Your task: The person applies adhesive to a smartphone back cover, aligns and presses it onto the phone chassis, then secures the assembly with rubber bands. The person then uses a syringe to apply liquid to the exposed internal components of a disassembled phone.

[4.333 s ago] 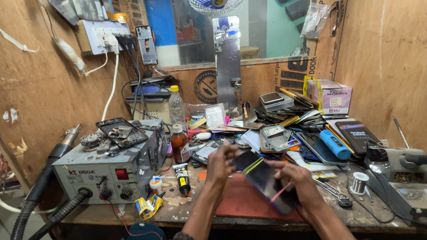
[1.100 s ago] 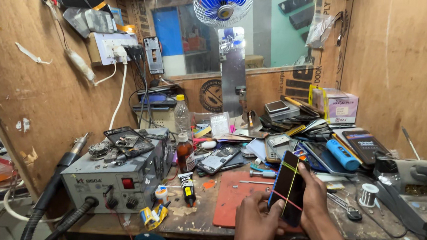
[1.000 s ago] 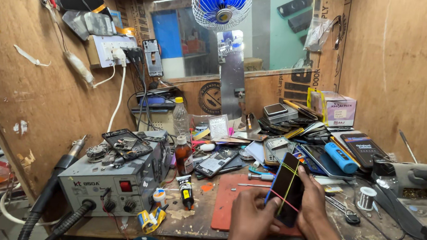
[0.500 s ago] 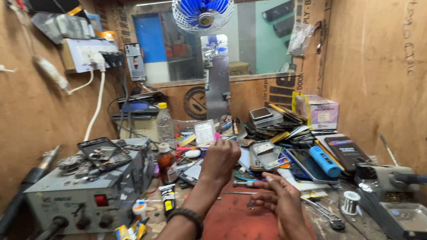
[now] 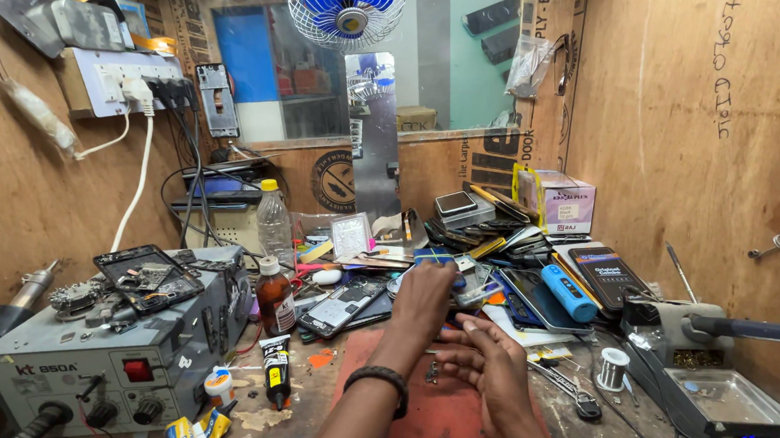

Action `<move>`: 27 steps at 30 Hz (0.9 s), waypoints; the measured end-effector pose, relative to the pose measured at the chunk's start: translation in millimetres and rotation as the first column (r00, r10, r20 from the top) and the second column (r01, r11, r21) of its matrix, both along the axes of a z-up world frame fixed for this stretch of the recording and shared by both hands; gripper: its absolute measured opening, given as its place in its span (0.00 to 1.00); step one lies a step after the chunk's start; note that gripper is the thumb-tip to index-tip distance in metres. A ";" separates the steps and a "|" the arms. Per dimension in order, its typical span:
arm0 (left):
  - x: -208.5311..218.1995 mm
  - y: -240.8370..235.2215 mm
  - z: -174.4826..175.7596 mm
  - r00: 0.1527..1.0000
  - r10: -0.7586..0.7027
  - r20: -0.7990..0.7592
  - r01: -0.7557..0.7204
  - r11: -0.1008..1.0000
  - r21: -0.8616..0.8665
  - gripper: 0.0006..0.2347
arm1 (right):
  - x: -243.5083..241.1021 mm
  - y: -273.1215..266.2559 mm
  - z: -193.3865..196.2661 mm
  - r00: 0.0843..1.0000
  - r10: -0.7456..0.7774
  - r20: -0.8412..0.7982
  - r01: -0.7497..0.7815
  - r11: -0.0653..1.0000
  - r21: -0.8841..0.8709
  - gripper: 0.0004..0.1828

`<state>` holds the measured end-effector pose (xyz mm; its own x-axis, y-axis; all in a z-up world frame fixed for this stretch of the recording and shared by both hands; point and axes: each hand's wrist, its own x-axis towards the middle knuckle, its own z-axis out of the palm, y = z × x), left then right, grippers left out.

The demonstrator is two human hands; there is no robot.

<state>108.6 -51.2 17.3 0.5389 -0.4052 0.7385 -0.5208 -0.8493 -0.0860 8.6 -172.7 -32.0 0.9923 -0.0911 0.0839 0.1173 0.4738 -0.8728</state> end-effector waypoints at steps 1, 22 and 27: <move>-4.0 4.2 -0.3 0.995 -0.034 -0.093 0.026 0.996 -0.085 0.05 | -1.7 0.0 1.1 1.000 -0.003 -0.011 0.003 1.000 -0.011 0.19; -8.8 133.5 24.1 0.548 0.420 -0.723 -0.572 0.819 0.042 0.24 | -11.0 0.2 6.3 0.997 -0.074 0.011 0.074 0.997 0.015 0.16; -24.7 129.2 35.9 0.490 0.406 -0.771 -0.608 0.793 0.031 0.29 | -13.3 -4.9 4.0 0.971 -0.224 0.084 0.207 0.962 0.177 0.18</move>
<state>83.9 78.0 53.3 0.9717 0.2326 0.0414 0.2076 -0.9242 0.3206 -4.7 -177.6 -28.0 0.9345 -0.3230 0.1498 0.3172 0.5641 -0.7624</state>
